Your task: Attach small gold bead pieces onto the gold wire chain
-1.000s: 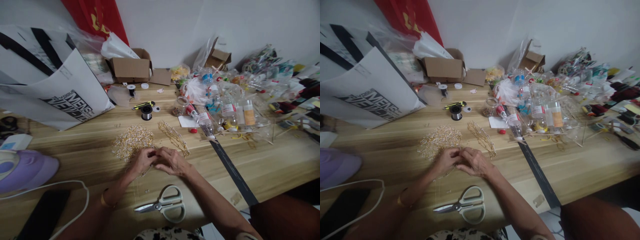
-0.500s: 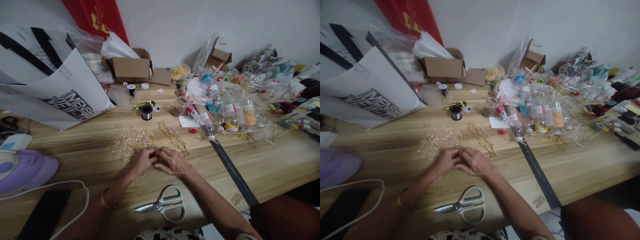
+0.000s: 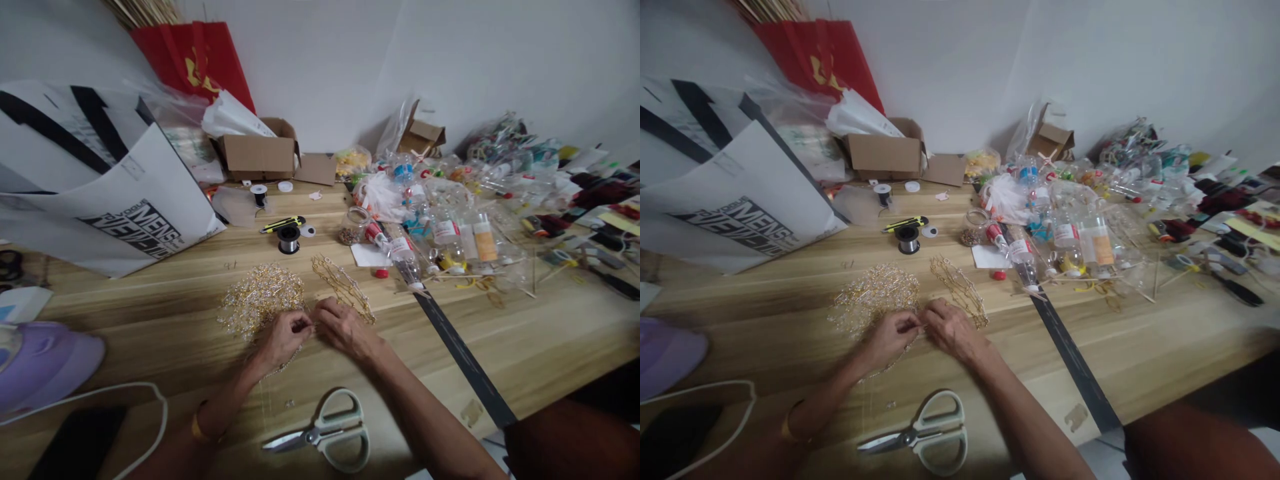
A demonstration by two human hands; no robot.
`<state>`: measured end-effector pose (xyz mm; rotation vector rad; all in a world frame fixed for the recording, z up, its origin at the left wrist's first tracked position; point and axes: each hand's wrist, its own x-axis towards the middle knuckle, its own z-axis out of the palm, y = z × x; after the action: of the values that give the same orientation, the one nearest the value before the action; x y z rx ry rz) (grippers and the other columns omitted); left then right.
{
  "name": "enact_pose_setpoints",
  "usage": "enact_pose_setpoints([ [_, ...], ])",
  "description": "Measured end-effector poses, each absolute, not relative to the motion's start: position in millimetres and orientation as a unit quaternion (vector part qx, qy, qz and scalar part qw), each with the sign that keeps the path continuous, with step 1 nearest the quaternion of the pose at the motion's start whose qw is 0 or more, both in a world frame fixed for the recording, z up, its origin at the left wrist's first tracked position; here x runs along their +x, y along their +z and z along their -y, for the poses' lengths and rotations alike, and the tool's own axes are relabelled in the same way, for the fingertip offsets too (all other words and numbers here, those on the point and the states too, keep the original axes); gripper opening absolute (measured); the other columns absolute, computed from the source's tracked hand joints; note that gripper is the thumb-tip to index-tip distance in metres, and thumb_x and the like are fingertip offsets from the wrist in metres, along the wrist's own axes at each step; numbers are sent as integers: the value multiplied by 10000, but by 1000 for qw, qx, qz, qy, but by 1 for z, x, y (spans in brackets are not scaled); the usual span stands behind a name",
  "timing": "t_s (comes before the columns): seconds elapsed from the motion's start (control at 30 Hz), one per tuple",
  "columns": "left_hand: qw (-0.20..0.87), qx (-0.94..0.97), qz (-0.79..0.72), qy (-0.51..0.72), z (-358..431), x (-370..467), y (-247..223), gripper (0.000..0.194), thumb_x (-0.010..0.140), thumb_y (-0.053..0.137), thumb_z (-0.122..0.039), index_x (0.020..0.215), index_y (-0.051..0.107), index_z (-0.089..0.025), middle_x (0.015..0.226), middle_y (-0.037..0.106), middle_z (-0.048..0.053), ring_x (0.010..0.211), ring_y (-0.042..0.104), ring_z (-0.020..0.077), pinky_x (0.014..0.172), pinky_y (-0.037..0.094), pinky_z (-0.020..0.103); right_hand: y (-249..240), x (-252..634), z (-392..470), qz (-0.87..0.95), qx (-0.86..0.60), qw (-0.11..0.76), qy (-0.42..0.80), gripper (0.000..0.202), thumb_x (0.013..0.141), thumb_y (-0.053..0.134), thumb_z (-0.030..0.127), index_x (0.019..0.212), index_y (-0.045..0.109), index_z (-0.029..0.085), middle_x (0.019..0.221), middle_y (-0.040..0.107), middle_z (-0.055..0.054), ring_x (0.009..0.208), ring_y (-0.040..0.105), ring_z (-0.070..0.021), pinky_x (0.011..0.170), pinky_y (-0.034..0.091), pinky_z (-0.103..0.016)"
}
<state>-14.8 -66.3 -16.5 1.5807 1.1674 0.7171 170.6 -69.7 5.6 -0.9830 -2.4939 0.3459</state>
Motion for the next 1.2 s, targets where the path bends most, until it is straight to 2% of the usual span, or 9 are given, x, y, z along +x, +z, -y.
enact_pose_setpoints([
  [0.23, 500, 646, -493, 301, 67, -14, -16, 111, 714, 578, -222, 690, 645, -138, 656, 660, 36, 614, 588, 150, 578, 433, 229, 5, 171, 69, 892, -377, 212, 134, 156, 867, 501, 73, 948, 586, 176, 925, 570, -71, 783, 537, -155, 675, 460, -248],
  [0.67, 493, 656, -489, 297, 66, -13, -16, 122, 728, 596, -228, 679, 658, -136, 653, 655, 24, 624, 566, 150, 601, 419, 234, 0, 171, 71, 895, -341, 257, 127, 218, 906, 505, 141, 1099, 583, 205, 966, 588, -88, 861, 568, -182, 708, 495, -278],
  [0.77, 508, 648, -476, 309, 66, -14, -18, 135, 740, 593, -244, 689, 657, -136, 661, 650, 18, 633, 558, 146, 600, 419, 229, 1, 170, 73, 897, -340, 253, 129, 247, 909, 497, 142, 1137, 560, 213, 1032, 579, -97, 896, 572, -187, 730, 502, -289],
  [0.87, 526, 632, -465, 327, 65, -15, -19, 150, 740, 598, -256, 675, 646, -130, 631, 631, 13, 611, 537, 137, 574, 407, 220, 3, 169, 73, 879, -355, 288, 138, 230, 914, 484, 168, 1135, 536, 205, 1115, 546, -115, 927, 573, -189, 750, 503, -299],
  [0.93, 522, 630, -467, 335, 64, -16, -19, 158, 737, 595, -255, 655, 644, -129, 606, 618, 8, 592, 524, 130, 564, 394, 217, 4, 168, 72, 856, -369, 324, 163, 153, 908, 495, 190, 1054, 541, 189, 1067, 556, -111, 898, 572, -185, 732, 498, -295],
  [1.03, 510, 638, -472, 332, 62, -17, -17, 157, 740, 582, -243, 654, 657, -136, 618, 628, 10, 602, 535, 132, 579, 392, 219, 3, 168, 71, 828, -384, 337, 233, 39, 894, 529, 220, 904, 533, 183, 889, 577, -62, 742, 559, -152, 635, 471, -257],
  [1.1, 510, 640, -471, 329, 62, -17, -16, 156, 741, 581, -238, 653, 662, -138, 622, 635, 12, 606, 546, 135, 584, 397, 221, 1, 168, 70, 817, -390, 319, 282, 73, 877, 570, 244, 882, 534, 181, 812, 570, -27, 650, 535, -124, 577, 437, -229],
  [1.2, 507, 646, -468, 328, 62, -17, -16, 160, 745, 587, -242, 652, 666, -138, 622, 640, 12, 603, 554, 136, 581, 401, 220, -3, 166, 70, 804, -400, 301, 321, 106, 850, 611, 242, 901, 553, 170, 776, 572, -6, 612, 526, -106, 553, 405, -209],
])
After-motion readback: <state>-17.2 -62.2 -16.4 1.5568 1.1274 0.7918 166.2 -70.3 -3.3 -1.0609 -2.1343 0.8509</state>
